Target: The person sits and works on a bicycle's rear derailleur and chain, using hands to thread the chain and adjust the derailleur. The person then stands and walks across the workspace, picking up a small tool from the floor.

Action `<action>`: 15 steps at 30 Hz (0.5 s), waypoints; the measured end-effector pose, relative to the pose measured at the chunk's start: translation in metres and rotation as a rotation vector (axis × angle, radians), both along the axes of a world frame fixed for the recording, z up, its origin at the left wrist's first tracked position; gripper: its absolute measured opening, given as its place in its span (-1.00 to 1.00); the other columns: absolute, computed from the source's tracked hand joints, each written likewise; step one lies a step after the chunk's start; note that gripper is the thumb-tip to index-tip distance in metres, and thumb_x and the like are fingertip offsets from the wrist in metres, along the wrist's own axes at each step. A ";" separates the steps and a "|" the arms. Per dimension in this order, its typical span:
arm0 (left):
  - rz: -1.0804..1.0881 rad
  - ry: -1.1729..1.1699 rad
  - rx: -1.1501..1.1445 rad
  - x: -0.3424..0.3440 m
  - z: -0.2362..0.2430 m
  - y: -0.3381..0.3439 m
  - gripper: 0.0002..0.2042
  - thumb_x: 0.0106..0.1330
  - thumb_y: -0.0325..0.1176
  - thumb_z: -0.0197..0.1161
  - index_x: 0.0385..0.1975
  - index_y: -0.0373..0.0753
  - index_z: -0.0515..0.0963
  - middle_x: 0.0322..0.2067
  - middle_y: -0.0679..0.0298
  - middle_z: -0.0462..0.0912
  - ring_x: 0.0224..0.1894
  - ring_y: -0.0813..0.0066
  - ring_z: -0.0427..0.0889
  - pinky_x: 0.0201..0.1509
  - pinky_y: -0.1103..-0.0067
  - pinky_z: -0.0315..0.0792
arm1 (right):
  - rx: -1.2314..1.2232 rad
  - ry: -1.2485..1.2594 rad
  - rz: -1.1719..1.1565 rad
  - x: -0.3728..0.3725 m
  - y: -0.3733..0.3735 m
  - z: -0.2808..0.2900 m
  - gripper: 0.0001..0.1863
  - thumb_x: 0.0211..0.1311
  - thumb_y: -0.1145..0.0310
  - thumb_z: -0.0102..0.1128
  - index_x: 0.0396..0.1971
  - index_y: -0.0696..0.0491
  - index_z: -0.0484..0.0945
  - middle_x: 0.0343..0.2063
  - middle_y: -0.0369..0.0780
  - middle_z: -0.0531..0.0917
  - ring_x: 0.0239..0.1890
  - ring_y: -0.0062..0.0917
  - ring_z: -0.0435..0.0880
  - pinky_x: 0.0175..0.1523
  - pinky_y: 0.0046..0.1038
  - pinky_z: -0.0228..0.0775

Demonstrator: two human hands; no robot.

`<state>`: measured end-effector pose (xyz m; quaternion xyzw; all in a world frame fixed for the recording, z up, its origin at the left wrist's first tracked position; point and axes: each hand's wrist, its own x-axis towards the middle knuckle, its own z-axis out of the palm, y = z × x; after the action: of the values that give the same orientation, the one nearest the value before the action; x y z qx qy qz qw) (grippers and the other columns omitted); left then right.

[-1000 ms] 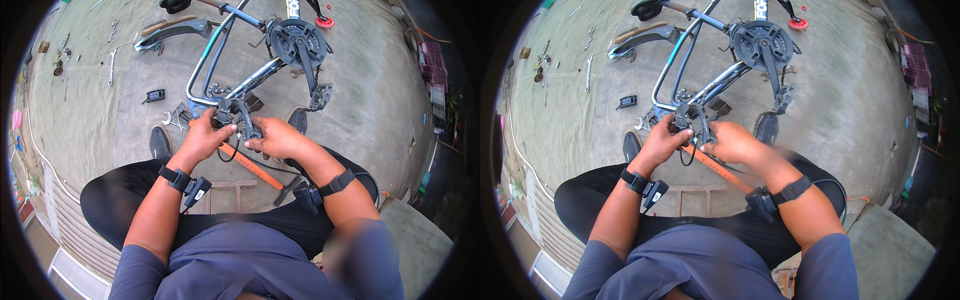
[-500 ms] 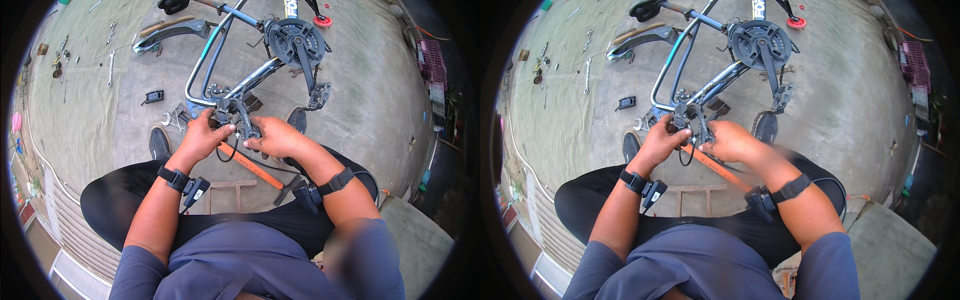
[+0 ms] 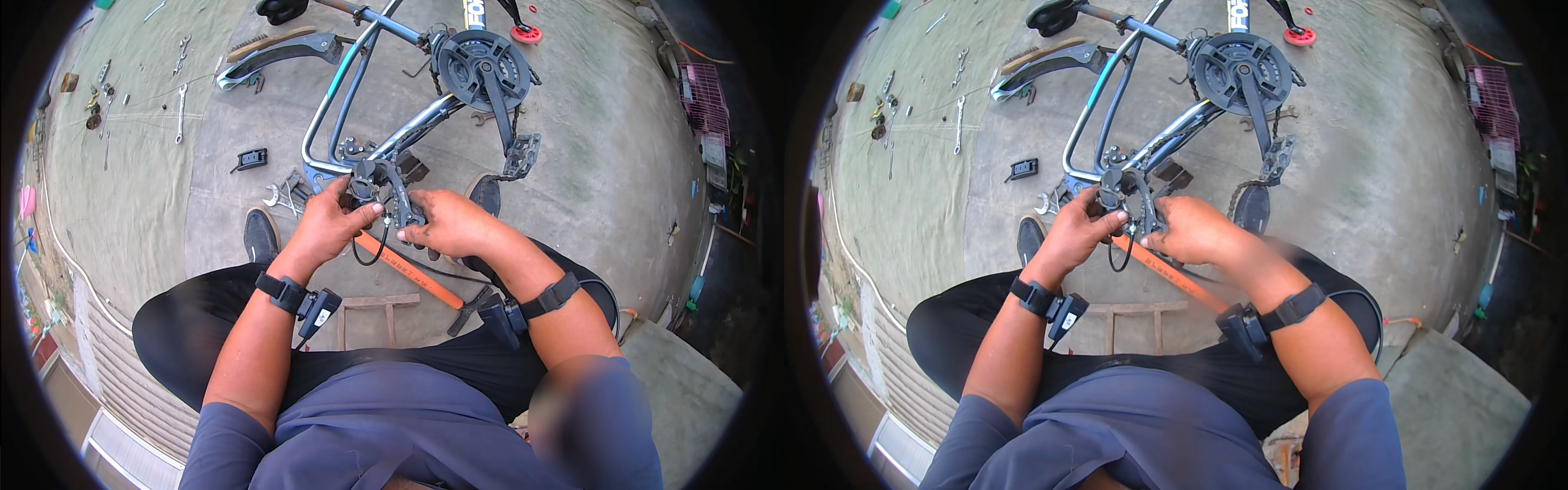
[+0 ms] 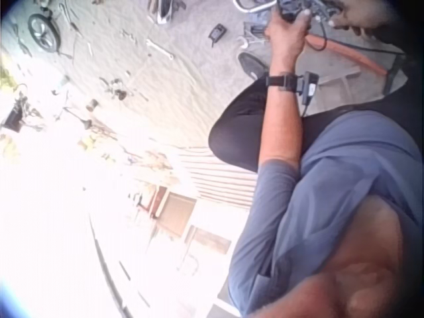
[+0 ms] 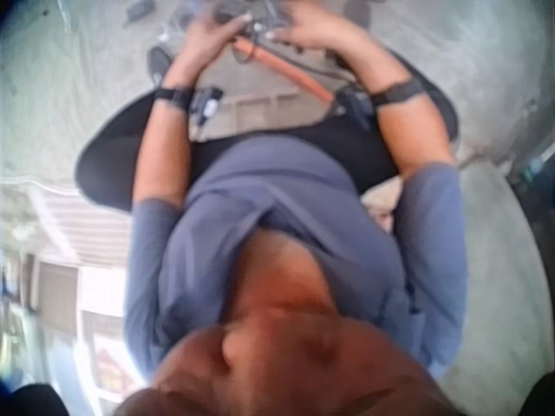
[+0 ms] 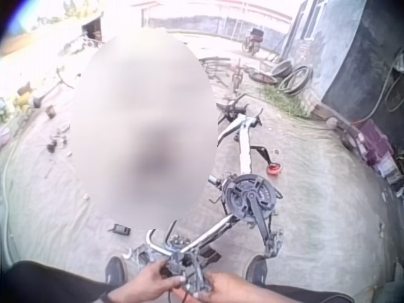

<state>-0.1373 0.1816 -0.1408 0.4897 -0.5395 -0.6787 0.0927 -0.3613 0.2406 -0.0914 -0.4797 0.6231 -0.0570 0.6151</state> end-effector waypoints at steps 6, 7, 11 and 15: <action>-0.067 0.007 0.011 0.006 -0.002 -0.005 -0.31 0.33 -0.25 0.47 0.35 -0.49 0.34 -0.27 0.19 0.71 -0.26 0.56 0.66 -0.18 0.57 0.57 | 0.136 -0.020 -0.032 -0.003 -0.011 0.021 -0.61 0.25 0.29 0.44 -0.09 0.27 0.59 -0.42 -0.10 0.72 -0.52 -0.41 0.72 -0.39 -0.36 0.55; -0.098 -0.001 0.020 0.007 -0.001 -0.008 -0.32 0.35 -0.29 0.45 0.37 -0.47 0.32 -0.26 0.20 0.71 -0.22 0.55 0.68 -0.13 0.56 0.58 | 0.140 -0.018 -0.018 -0.005 -0.013 0.021 -0.59 0.26 0.30 0.44 -0.05 0.28 0.58 -0.44 -0.12 0.71 -0.56 -0.46 0.70 -0.43 -0.38 0.53; -0.167 0.019 0.029 0.010 0.001 -0.014 -0.32 0.38 -0.35 0.41 0.43 -0.43 0.28 -0.25 0.22 0.70 -0.19 0.54 0.69 -0.08 0.56 0.59 | 0.044 -0.125 -0.032 -0.020 -0.004 0.004 -0.45 0.28 0.30 0.45 0.13 0.33 0.51 -0.49 -0.19 0.66 -0.62 -0.54 0.64 -0.50 -0.42 0.48; -0.173 0.026 0.063 0.015 0.000 -0.015 -0.29 0.37 -0.34 0.42 0.45 -0.42 0.25 -0.21 0.21 0.69 -0.18 0.55 0.66 -0.07 0.55 0.58 | 0.070 -0.196 -0.029 -0.030 -0.007 0.001 -0.39 0.28 0.32 0.44 0.21 0.33 0.46 -0.50 -0.23 0.63 -0.63 -0.57 0.61 -0.52 -0.46 0.46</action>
<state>-0.1221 0.1662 -0.1403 0.4352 -0.5570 -0.7069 0.0252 -0.3914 0.2339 -0.0899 -0.4411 0.5685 -0.0909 0.6885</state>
